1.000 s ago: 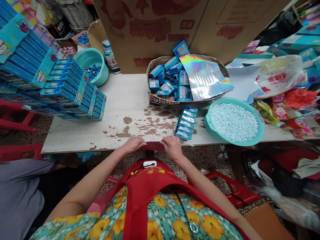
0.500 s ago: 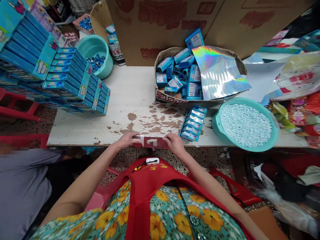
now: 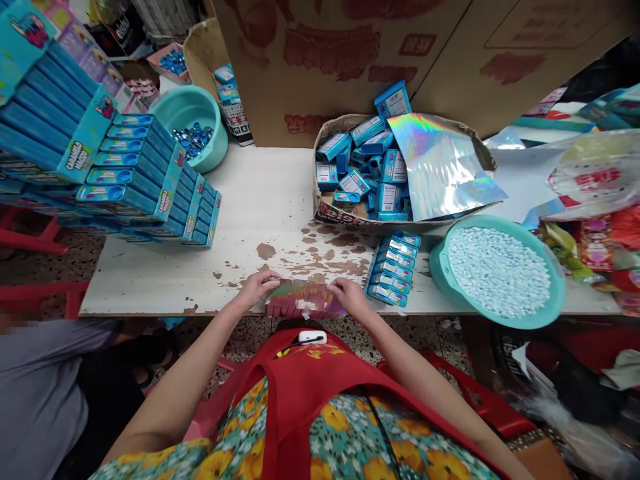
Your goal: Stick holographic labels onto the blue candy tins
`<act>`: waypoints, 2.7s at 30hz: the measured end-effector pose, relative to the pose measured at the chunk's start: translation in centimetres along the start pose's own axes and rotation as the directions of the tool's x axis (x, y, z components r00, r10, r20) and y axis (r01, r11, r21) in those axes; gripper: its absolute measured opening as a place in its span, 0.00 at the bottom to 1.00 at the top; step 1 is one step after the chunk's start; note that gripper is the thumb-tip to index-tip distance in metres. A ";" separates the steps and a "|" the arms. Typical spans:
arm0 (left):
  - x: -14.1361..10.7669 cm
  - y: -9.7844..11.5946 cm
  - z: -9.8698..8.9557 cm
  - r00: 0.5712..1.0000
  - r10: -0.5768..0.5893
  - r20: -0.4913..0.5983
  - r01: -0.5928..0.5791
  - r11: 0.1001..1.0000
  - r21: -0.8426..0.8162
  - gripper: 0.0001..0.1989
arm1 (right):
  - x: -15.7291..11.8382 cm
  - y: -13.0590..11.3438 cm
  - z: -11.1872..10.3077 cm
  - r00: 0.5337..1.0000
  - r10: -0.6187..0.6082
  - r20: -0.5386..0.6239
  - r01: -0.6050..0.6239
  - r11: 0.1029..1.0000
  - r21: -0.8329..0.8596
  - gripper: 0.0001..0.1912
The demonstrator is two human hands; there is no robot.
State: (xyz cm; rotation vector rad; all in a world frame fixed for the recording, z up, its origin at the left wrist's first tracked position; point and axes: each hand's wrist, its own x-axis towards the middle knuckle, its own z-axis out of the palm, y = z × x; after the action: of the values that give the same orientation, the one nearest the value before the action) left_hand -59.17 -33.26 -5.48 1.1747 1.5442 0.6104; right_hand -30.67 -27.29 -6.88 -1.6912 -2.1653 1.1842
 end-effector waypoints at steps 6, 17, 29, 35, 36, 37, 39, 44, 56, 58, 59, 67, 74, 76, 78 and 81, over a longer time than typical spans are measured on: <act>2.9 -1.3 -1.7 0.990 -0.108 0.095 0.113 0.993 -0.038 0.17 | 1.3 -1.1 0.1 0.999 0.018 -0.048 -0.019 1.000 -0.022 0.10; 10.3 0.7 -3.3 0.984 -0.061 0.168 0.052 0.997 0.059 0.21 | 5.0 -2.9 -0.7 0.976 0.147 -0.157 -0.182 0.954 -0.238 0.09; 10.7 1.6 -2.1 0.980 -0.059 0.189 0.032 0.989 0.144 0.11 | 5.8 -6.3 1.9 0.957 -0.165 -0.237 0.065 0.922 -0.382 0.18; 10.4 0.4 -0.9 0.988 -0.103 0.114 0.097 0.994 0.052 0.10 | 6.7 -8.5 6.1 0.988 -0.155 0.017 0.153 0.940 -0.307 0.19; 10.4 0.4 -0.8 0.989 -0.107 0.106 0.103 0.994 0.041 0.09 | 6.7 -8.4 6.3 0.987 -0.157 0.033 0.160 0.936 -0.314 0.18; 10.4 0.5 -0.7 0.989 -0.110 0.100 0.107 0.994 0.032 0.09 | 6.8 -8.3 6.2 0.986 -0.161 0.040 0.165 0.932 -0.324 0.18; 10.3 0.8 -0.7 0.989 -0.115 0.096 0.113 0.993 0.023 0.10 | 7.0 -8.3 5.8 0.985 -0.168 0.037 0.171 0.925 -0.340 0.15; 10.4 1.6 -0.8 0.986 -0.131 0.099 0.128 0.991 0.040 0.10 | 7.9 -8.6 5.5 0.982 -0.185 -0.042 0.164 0.937 -0.307 0.14; 11.9 5.9 1.1 0.990 0.085 -0.114 -0.042 0.941 0.337 0.17 | 6.4 -8.2 1.7 0.909 0.054 -0.413 0.181 0.841 0.510 0.07; 11.8 8.7 3.1 0.993 0.115 0.012 -0.115 0.990 0.083 0.20 | 6.2 -7.5 -0.5 0.861 0.245 -0.445 0.173 0.683 0.709 0.08; 11.9 10.0 4.3 0.986 0.121 0.116 -0.117 0.992 -0.042 0.21 | 6.0 -7.1 -1.6 0.837 0.314 -0.448 0.184 0.610 0.771 0.08; 15.6 15.9 11.1 0.928 0.035 0.371 0.047 0.976 -0.210 0.15 | 4.3 -1.4 -7.4 0.538 0.680 -0.499 0.338 0.368 0.866 0.14; 19.4 16.5 16.8 0.917 0.313 0.249 -0.348 0.930 0.115 0.25 | 2.6 2.1 -10.7 0.433 0.753 -0.495 0.387 0.341 0.857 0.17; 21.0 16.9 19.6 0.927 0.292 0.236 -0.321 0.942 0.094 0.29 | 1.8 2.5 -11.4 0.432 0.756 -0.493 0.378 0.344 0.859 0.17; 22.6 17.5 21.9 0.940 0.222 0.257 -0.248 0.966 0.072 0.30 | 0.9 2.7 -11.9 0.434 0.748 -0.502 0.367 0.362 0.857 0.17; 24.2 18.0 23.8 0.957 0.134 0.257 -0.174 0.974 0.142 0.31 | -0.5 3.0 -12.2 0.416 0.745 -0.521 0.363 0.389 0.846 0.16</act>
State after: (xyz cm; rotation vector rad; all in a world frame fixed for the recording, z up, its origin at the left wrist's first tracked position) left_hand -29.57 -8.89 -8.15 1.4493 1.3175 0.4261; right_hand -21.50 -21.64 -0.43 -1.4407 -0.3121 0.8110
